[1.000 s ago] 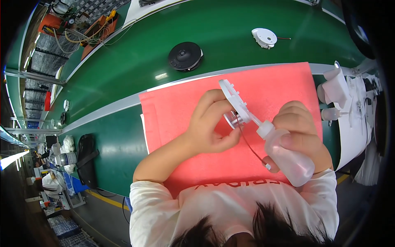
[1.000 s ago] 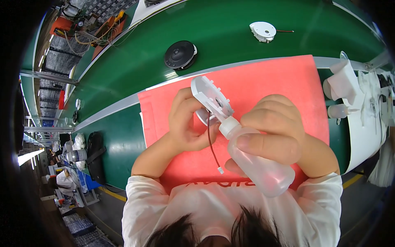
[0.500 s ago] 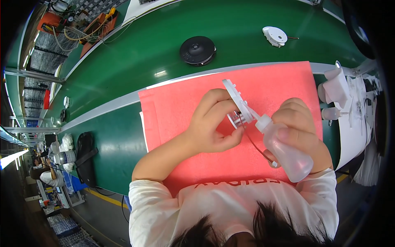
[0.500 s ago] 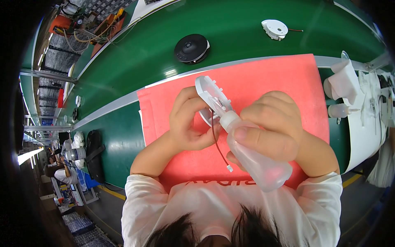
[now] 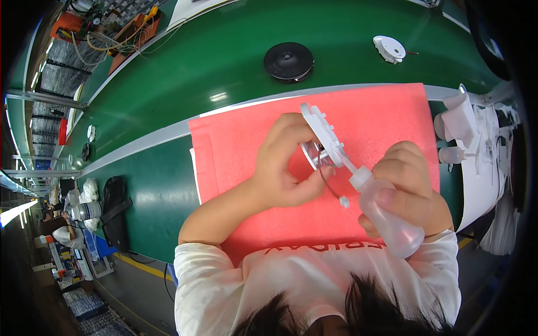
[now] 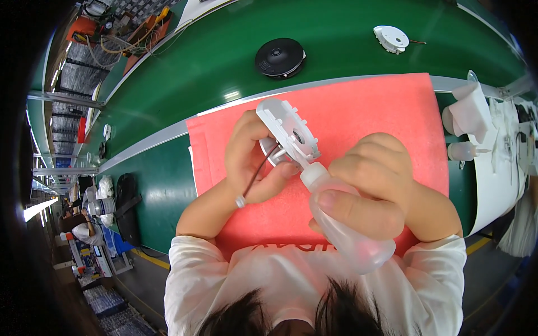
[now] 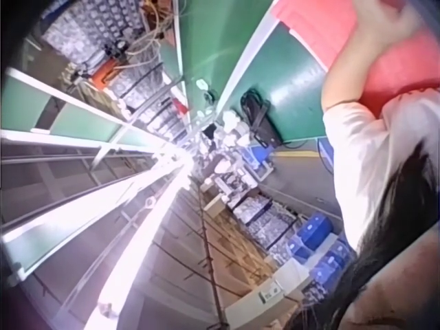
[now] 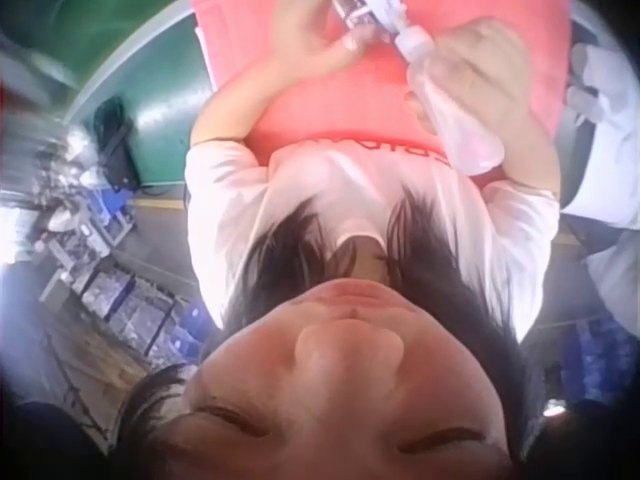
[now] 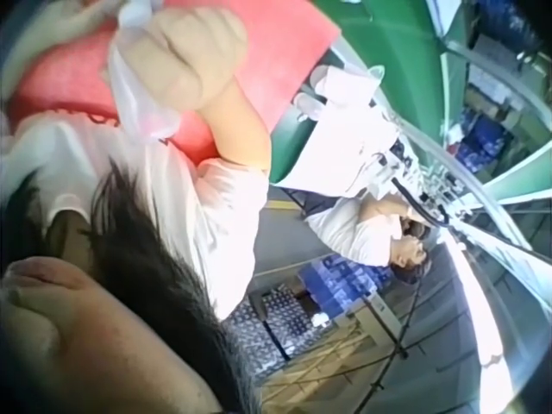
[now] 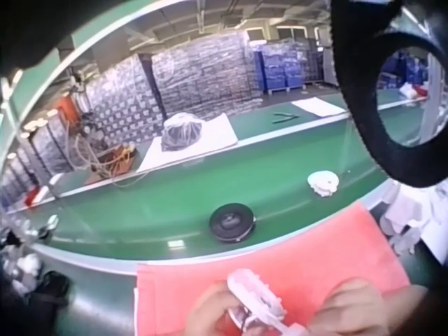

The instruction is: Assembling plastic components and applying a liquid substance from a squeeze bottle on a production line.

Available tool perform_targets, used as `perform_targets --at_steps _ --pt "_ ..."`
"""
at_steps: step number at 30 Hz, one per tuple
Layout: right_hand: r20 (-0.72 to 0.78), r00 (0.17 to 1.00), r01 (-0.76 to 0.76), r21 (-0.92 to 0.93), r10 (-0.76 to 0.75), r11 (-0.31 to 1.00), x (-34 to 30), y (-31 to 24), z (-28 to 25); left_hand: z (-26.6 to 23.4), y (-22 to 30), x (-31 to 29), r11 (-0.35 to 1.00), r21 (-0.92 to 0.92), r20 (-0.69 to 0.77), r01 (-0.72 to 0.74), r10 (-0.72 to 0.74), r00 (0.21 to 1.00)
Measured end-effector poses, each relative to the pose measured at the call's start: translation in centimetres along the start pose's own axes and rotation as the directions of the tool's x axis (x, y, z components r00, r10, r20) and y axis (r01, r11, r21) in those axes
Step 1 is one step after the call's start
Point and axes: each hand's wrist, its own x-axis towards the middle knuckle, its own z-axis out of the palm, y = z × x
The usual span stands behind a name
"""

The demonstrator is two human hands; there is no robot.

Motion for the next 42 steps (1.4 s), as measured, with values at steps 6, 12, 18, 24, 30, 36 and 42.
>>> perform_targets --at_steps 6,12,18,24,30,36,42 --pt "0.030 0.999 -0.020 0.007 0.019 1.000 0.2 -0.3 0.4 0.1 -0.5 -1.0 0.949 -0.282 -0.038 0.139 -0.156 0.987" --pt "0.031 0.999 -0.006 0.004 0.006 1.000 0.3 -0.5 0.8 -0.4 0.4 -1.0 0.675 -0.648 0.069 0.353 -0.409 0.910" --pt "0.012 1.000 0.012 -0.008 -0.012 1.000 0.4 -0.5 1.8 -1.1 0.4 -1.4 0.478 -0.758 0.134 0.445 -0.553 0.822" --pt "0.012 1.000 0.001 -0.002 -0.001 1.000 0.7 -0.7 2.0 -1.3 0.7 -1.5 0.357 -0.817 0.174 0.454 -0.597 0.783" --pt "-0.023 0.999 0.042 -0.018 -0.042 0.999 0.4 -1.3 2.2 -1.9 0.9 -1.2 0.093 -0.906 0.263 0.412 -0.638 0.723" --pt "-0.017 0.999 0.042 -0.009 -0.042 0.999 0.5 -1.3 2.9 -2.5 1.0 -1.7 -0.063 -0.909 0.345 0.411 -0.667 0.661" --pt "-0.025 0.999 0.043 -0.022 -0.044 0.999 0.4 -1.0 3.5 -2.9 1.1 -1.7 -0.118 -0.901 0.389 0.417 -0.645 0.658"
